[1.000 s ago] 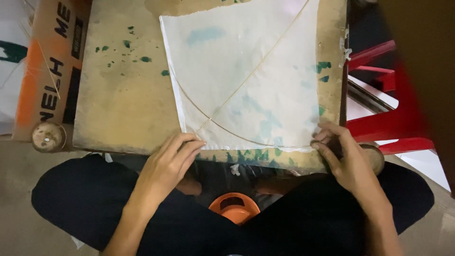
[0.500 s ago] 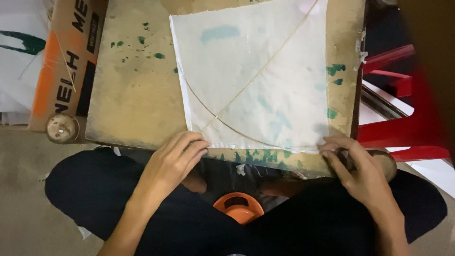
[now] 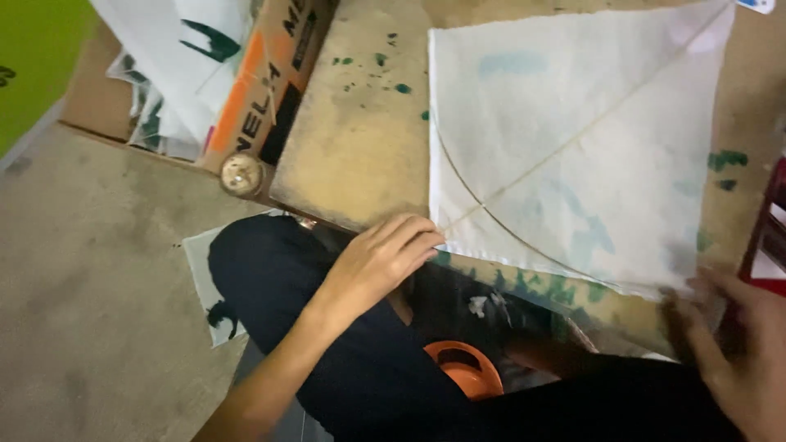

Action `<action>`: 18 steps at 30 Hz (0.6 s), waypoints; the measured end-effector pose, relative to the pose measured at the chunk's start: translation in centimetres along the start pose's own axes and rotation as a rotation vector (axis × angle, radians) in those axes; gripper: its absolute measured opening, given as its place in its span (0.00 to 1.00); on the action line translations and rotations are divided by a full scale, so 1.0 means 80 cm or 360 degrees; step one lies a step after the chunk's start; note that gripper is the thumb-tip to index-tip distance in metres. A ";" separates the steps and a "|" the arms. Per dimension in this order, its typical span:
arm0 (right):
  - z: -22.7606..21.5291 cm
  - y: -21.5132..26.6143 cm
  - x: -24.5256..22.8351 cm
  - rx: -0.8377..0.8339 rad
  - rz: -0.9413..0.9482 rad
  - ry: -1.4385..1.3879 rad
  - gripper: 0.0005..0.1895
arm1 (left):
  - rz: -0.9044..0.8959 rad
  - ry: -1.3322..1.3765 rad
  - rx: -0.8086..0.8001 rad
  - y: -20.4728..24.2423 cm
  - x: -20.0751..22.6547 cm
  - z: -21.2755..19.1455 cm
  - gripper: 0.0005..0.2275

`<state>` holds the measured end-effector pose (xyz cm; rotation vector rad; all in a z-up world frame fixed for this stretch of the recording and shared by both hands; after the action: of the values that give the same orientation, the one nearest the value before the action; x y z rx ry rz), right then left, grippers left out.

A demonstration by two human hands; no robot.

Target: Finishing the edges of a kite by applying glue and folding the paper over the bamboo frame.

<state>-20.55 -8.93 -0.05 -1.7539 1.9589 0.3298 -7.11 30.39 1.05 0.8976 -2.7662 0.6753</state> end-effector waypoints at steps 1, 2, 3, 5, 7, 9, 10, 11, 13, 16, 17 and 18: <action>0.001 -0.004 -0.015 -0.0002 -0.0017 -0.0008 0.26 | -0.0011 -0.0014 0.0005 0.001 -0.002 0.000 0.08; 0.002 -0.008 -0.030 0.0032 -0.0142 0.0049 0.25 | -0.0004 -0.0062 -0.0005 0.003 -0.004 0.001 0.09; 0.002 -0.007 -0.047 0.0063 -0.0256 0.0109 0.25 | 0.0005 -0.0100 -0.0021 0.006 -0.005 0.003 0.10; 0.046 -0.032 -0.078 -0.0267 -0.0086 0.0471 0.20 | 0.0010 -0.0095 -0.0020 0.008 -0.006 0.002 0.09; 0.081 -0.043 -0.105 -0.0576 0.0134 0.0848 0.16 | 0.0047 -0.0067 -0.0015 0.004 -0.007 0.006 0.09; 0.105 -0.042 -0.155 -0.0194 -0.0928 0.0156 0.29 | 0.0098 -0.0191 0.0028 0.004 -0.004 0.008 0.09; 0.117 -0.048 -0.166 -0.0199 -0.0921 0.0167 0.29 | 0.0101 -0.0178 0.0032 0.004 -0.006 0.013 0.09; 0.128 -0.055 -0.180 -0.0056 -0.1013 0.0125 0.27 | 0.0122 -0.0211 0.0113 0.005 -0.006 0.016 0.05; 0.144 -0.065 -0.198 0.0085 -0.1118 0.0083 0.25 | 0.0133 -0.0252 0.0206 0.009 -0.010 0.023 0.03; 0.153 -0.077 -0.213 0.0127 -0.1215 0.0098 0.24 | 0.0150 -0.0317 0.0227 0.012 -0.017 0.030 0.04; 0.154 -0.078 -0.215 0.0140 -0.1240 0.0109 0.23 | 0.0170 -0.0306 0.0242 0.013 -0.016 0.031 0.03; 0.154 -0.078 -0.216 0.0154 -0.1266 0.0119 0.22 | 0.0189 -0.0295 0.0257 0.013 -0.015 0.033 0.02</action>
<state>-11.06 11.01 -0.98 -2.3149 1.1447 -0.1084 -6.79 30.53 -2.01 0.8716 -2.9834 0.8893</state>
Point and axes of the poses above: each hand's wrist, its own y-axis away from the middle knuckle, its own z-axis out of the palm, x = y × z, the point moved 2 cm from there along -y, towards the middle knuckle, and after that the axes turned 1 degree about -y, right-handed, at the moved point
